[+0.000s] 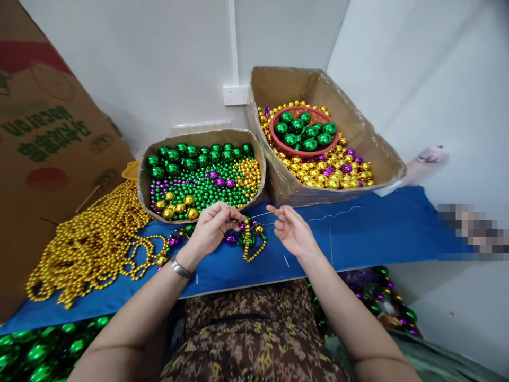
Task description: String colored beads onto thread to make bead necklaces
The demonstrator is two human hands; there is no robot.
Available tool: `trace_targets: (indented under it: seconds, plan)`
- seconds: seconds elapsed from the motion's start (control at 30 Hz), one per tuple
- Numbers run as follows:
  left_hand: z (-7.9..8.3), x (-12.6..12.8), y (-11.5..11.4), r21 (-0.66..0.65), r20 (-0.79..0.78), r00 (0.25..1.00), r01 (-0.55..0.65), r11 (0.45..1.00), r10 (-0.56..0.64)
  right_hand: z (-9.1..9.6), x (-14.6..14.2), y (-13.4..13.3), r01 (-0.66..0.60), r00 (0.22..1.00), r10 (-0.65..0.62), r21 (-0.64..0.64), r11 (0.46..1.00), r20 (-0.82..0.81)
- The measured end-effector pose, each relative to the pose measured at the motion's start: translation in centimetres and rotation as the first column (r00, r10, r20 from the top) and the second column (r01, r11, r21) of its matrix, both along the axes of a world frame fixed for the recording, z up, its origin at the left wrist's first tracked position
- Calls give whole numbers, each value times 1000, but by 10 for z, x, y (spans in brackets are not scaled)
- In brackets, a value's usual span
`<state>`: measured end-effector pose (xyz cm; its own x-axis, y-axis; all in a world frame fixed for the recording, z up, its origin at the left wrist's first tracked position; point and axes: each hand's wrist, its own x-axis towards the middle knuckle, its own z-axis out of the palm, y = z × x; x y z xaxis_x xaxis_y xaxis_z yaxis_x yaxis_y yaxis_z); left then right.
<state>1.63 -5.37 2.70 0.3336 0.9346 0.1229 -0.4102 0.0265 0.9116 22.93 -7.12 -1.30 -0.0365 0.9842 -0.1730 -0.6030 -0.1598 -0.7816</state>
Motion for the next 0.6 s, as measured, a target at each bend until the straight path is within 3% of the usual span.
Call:
trace_targets:
  seconds: [0.07,0.13,0.23,0.33,0.43,0.5,0.6]
  plan:
    - [-2,3,1,-7,-3,1000,9,1000,-9,14,-2,-3,-16,989,20,30,999,-147]
    - [0,5,2,4,-5,1000,22,1000,-22,21,-7,-5,-45,985,59,89,995,-160]
    - [7,5,1,57,-15,999,43,997,-42,20,-12,-8,-142,987,122,200,969,107]
    - [15,5,1,110,-54,998,45,993,-39,19,-9,-8,-206,881,44,299,932,471]
    - [26,8,4,224,-94,995,5,974,17,34,-4,-4,-306,639,-125,400,864,759]
    - [38,12,9,333,-133,990,-9,943,56,51,-2,1,-450,357,-290,436,779,888]
    - [65,18,16,449,-175,980,-3,893,91,81,-3,10,-609,-78,-547,395,688,833]
